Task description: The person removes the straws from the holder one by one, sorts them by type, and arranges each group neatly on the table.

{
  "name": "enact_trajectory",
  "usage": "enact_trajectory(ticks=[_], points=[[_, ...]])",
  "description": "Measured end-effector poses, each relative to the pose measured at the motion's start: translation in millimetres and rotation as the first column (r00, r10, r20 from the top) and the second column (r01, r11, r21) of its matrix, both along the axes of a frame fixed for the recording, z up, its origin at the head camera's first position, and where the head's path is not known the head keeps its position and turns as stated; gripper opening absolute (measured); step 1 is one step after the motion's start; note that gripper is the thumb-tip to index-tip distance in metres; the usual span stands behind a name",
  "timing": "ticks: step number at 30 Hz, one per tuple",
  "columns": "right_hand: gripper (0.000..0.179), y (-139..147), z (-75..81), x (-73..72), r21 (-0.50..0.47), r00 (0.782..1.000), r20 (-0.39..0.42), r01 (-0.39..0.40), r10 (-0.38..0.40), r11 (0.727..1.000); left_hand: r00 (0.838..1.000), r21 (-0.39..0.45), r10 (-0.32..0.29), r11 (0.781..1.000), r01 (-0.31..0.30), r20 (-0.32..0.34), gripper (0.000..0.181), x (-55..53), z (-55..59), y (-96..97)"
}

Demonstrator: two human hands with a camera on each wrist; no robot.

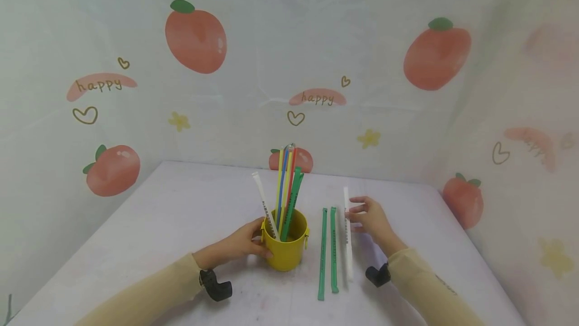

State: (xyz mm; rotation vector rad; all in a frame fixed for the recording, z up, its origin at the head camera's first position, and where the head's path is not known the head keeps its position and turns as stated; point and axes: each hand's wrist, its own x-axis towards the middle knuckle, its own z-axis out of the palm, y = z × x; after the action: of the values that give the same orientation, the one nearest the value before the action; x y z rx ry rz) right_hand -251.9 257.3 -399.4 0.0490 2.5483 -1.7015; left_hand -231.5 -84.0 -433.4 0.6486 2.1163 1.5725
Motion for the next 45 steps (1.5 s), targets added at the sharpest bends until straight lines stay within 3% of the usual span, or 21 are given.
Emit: enact_trajectory(ticks=[10, 21, 31, 45], points=[[0.054, -2, -11.7, 3.0, 0.055, 0.997, 0.067, 0.033, -0.037, 0.998, 1.0, 0.002, 0.003, 1.0, -0.002, -0.008, 0.074, 1.0, 1.1, 0.2], [0.051, -5, -21.1, 2.3, 0.09, 0.991, 0.12, 0.045, -0.056, 0.995, 1.0, -0.01, 0.01, 1.0, -0.01, -0.006, 0.073, -3.8, -6.2, -0.9], [0.048, -9, -32.6, -1.3, 0.098, 0.98, 0.187, 0.056, -0.074, 0.994, 1.0, -0.01, 0.011, 1.0, -0.011, -0.014, 0.074, -3.8, -7.0, -0.7], [0.046, -12, -37.2, -2.6, 0.077, 0.976, 0.21, 0.044, -0.059, 0.996, 1.0, -0.01, 0.013, 1.0, -0.013, -0.008, 0.073, -3.1, -6.7, -0.3]])
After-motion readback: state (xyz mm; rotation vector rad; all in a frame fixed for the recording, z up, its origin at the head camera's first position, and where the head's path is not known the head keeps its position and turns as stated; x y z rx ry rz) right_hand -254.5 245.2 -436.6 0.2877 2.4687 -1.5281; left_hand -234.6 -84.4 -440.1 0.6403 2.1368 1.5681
